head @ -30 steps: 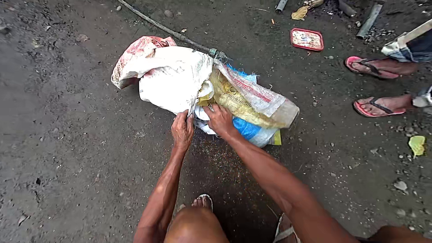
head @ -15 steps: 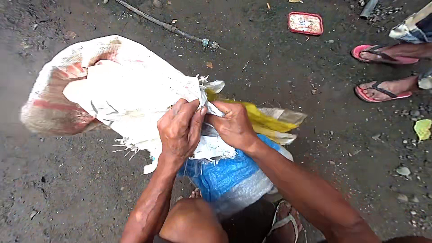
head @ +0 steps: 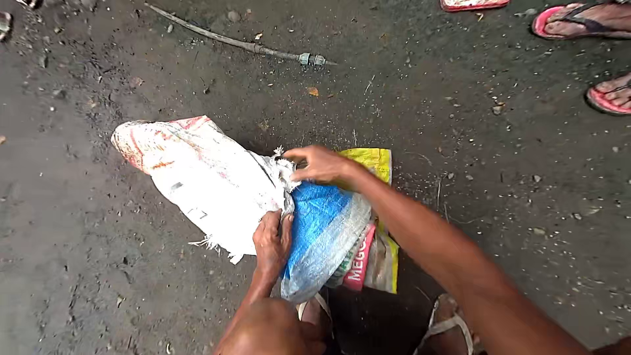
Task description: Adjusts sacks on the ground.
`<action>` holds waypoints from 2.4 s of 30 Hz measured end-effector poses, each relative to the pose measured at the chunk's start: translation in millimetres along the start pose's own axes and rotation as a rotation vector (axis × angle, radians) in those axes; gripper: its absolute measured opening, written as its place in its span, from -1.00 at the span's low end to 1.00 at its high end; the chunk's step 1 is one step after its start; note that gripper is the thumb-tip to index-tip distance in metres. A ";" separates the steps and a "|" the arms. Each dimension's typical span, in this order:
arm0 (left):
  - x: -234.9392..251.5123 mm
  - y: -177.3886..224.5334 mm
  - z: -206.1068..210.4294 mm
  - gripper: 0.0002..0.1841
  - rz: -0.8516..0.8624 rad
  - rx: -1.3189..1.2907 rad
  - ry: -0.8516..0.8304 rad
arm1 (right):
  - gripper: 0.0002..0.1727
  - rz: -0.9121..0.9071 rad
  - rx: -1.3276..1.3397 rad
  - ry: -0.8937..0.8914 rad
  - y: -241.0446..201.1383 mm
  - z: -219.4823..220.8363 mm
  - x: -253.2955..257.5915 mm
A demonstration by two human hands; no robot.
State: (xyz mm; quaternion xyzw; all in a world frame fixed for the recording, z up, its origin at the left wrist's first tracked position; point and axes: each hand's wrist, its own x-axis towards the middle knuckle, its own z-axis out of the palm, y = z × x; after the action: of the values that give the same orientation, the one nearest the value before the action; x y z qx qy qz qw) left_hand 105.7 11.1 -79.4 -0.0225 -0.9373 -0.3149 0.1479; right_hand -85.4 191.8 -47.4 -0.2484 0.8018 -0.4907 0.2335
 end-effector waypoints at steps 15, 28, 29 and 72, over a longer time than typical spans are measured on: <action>17.2 25.2 46.1 -0.82 0.225 -0.085 0.341 | -0.37 0.243 0.510 -0.268 28.7 36.4 -105.3; 86.9 156.5 -30.8 -0.90 0.662 -0.689 0.263 | -0.95 0.078 -0.038 0.127 -75.8 -58.5 -197.9; 95.6 169.1 -33.9 -0.91 0.677 -0.788 0.259 | -0.96 0.060 -0.148 0.189 -94.1 -74.6 -208.0; 184.7 211.7 148.4 -0.64 0.244 0.252 -0.879 | -0.11 0.691 -0.196 0.490 48.1 -39.8 -160.6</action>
State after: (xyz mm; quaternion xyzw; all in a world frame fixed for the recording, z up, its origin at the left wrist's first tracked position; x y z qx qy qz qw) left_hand -81.1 259.8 -14.5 -0.2456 -0.9324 -0.1395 -0.2255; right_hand 5.1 338.3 -53.5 0.1375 0.9124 -0.3497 0.1620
